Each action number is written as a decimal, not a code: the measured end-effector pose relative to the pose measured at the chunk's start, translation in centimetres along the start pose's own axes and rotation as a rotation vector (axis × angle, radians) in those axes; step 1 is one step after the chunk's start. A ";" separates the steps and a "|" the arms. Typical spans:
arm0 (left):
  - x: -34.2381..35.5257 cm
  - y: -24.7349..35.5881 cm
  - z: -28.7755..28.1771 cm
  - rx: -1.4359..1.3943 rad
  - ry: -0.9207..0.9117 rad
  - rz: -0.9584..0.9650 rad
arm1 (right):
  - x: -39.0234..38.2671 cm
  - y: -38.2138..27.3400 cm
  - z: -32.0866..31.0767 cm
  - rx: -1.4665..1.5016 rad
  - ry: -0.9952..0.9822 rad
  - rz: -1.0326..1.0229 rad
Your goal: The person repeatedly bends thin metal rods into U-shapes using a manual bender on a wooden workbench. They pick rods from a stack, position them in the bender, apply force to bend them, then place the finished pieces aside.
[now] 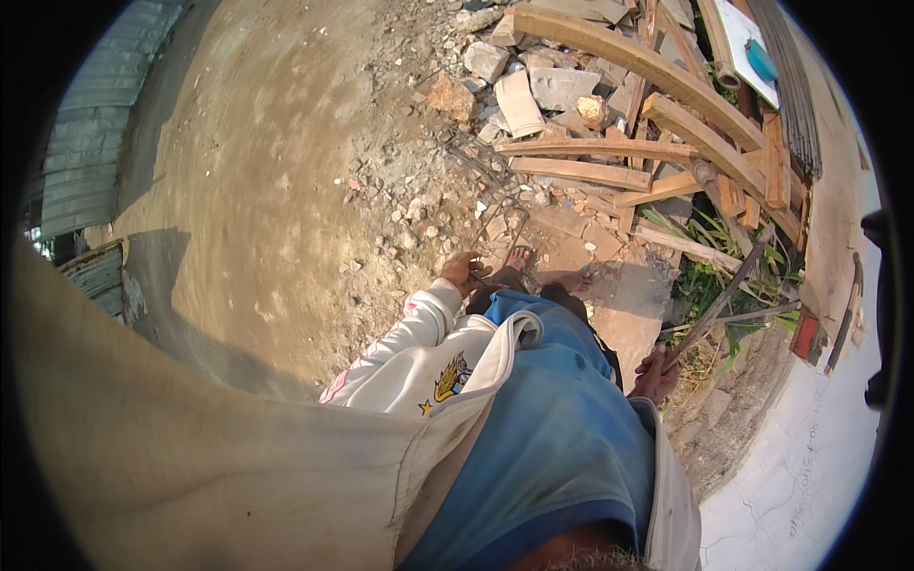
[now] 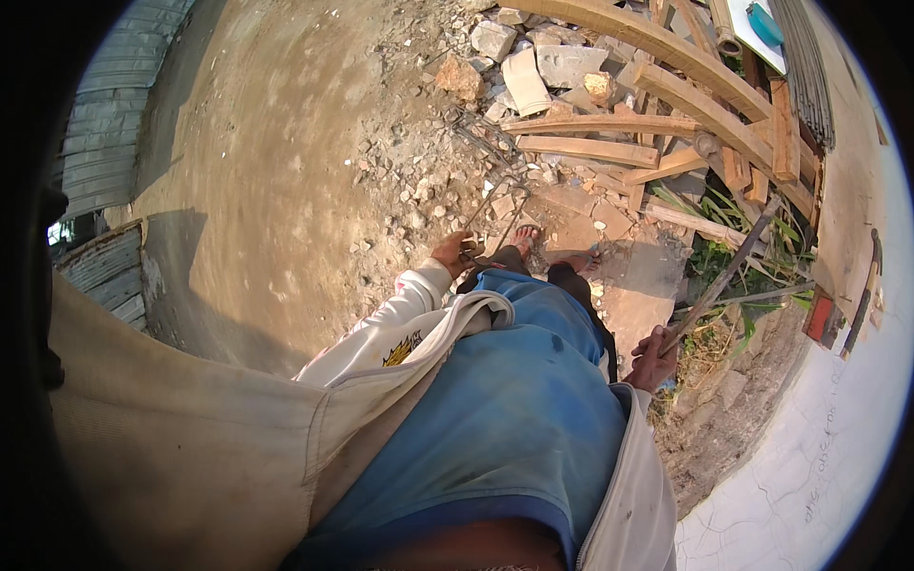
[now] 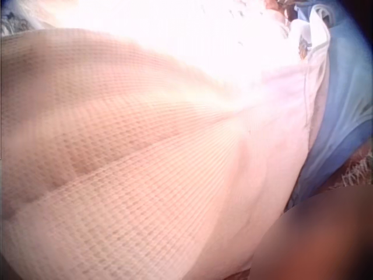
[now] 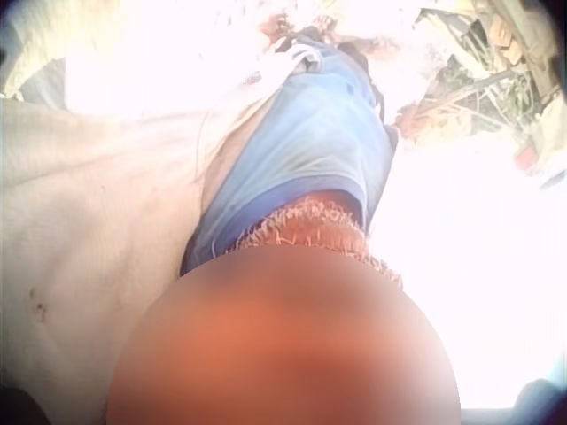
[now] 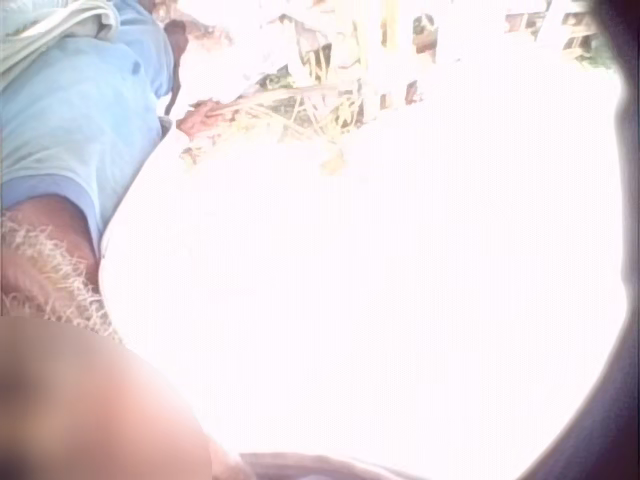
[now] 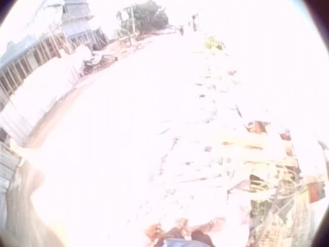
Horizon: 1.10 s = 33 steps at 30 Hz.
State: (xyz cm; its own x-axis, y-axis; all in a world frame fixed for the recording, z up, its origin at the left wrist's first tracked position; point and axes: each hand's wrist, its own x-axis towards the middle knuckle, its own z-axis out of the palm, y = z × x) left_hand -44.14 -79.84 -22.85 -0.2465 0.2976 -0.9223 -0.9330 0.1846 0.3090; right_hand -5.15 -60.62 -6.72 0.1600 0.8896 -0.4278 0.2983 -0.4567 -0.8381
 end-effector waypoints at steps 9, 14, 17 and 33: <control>7.0 3.6 1.0 -0.562 0.071 0.364 | -0.8 3.2 -0.8 -0.233 -0.082 0.105; 11.0 5.5 3.5 0.337 0.065 0.015 | 1.5 6.2 -3.7 -0.237 -0.105 0.064; 12.7 3.1 5.3 0.820 -0.142 0.133 | 4.2 11.0 -6.5 -0.237 -0.083 -0.055; -4.3 -0.4 31.6 1.328 -0.638 0.350 | 9.7 18.0 -18.2 -0.077 0.234 0.371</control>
State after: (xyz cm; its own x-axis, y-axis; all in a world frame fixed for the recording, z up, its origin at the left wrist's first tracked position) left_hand -34.41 -51.62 -11.69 0.0780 0.7843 -0.6155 0.1399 0.6027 0.7856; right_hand 18.87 -60.36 -19.82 0.4752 0.6441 -0.5994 0.2484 -0.7518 -0.6109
